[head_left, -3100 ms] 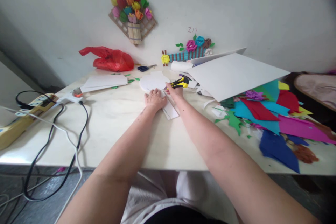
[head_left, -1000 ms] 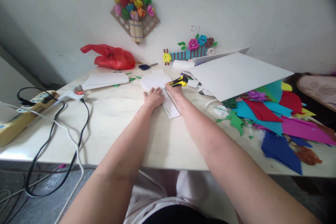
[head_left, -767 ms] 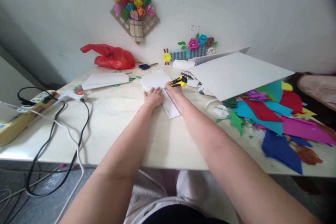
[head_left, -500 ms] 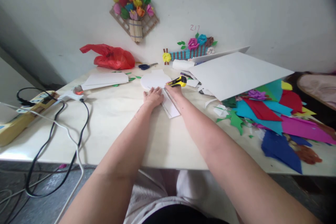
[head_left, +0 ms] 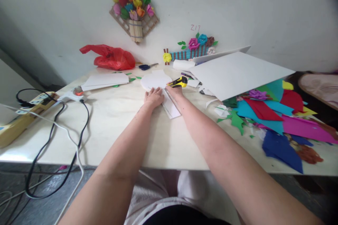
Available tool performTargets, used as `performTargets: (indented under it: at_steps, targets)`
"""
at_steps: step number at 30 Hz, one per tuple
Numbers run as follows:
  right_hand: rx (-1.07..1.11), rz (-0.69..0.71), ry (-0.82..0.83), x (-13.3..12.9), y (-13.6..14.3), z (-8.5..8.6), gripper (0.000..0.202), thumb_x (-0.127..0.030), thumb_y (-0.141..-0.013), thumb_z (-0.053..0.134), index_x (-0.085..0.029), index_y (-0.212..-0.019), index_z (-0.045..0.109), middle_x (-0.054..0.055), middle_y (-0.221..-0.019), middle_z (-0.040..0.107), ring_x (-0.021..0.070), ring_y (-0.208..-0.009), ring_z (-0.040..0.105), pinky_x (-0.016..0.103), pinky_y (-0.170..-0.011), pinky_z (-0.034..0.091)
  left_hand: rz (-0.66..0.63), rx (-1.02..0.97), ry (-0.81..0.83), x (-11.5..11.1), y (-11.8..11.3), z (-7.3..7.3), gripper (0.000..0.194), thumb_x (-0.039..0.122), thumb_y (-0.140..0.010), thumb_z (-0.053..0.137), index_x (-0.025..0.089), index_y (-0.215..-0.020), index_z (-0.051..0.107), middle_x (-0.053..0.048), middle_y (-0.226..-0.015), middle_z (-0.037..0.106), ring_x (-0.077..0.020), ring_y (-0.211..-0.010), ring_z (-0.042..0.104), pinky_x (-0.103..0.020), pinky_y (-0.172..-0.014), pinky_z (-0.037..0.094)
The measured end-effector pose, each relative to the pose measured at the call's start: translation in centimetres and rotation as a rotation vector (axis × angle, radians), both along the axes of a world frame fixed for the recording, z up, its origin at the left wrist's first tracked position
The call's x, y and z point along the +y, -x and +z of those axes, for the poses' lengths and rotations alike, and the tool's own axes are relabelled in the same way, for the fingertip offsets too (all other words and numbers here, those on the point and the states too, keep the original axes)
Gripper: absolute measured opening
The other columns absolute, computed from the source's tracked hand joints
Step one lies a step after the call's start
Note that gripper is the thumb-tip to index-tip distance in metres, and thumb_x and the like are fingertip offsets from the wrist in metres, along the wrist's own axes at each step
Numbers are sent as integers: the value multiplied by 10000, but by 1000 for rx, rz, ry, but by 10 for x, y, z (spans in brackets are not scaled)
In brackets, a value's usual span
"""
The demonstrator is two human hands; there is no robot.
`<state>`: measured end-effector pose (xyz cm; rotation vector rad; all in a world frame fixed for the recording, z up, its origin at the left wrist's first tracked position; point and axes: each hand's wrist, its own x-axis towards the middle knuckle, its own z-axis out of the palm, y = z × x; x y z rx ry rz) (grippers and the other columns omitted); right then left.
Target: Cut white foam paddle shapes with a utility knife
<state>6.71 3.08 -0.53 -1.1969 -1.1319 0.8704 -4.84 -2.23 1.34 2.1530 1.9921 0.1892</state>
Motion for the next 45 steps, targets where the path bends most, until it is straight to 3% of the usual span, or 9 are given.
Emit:
performTargets:
  at_steps: [20, 39, 45]
  targets:
    - [-21, -9, 42, -14, 2, 11, 165, -32, -682, 588, -119, -814, 634, 42, -863, 701, 129, -843, 651, 257, -884, 480, 7, 15, 12, 0, 0, 0, 613, 406, -924, 251, 283, -1523, 296, 74, -1616, 176, -207, -1493, 115, -492, -1199, 119]
    - [6, -1, 17, -11, 1, 8, 164, -10, -664, 574, -143, -756, 606, 21, -812, 675, 126, -816, 642, 269, -879, 492, 11, 23, 11, 0, 0, 1, 604, 411, -928, 259, 305, -1522, 295, 75, -1613, 190, -209, -1491, 126, -482, -1199, 131]
    - [-1, 0, -19, -3, -1, -1, 159, -24, -659, 581, -152, -750, 609, 9, -796, 674, 132, -824, 643, 281, -884, 493, 6, 22, -7, 1, 1, 0, 593, 401, -921, 275, 328, -1508, 323, 67, -1608, 213, -220, -1486, 151, -502, -1188, 158]
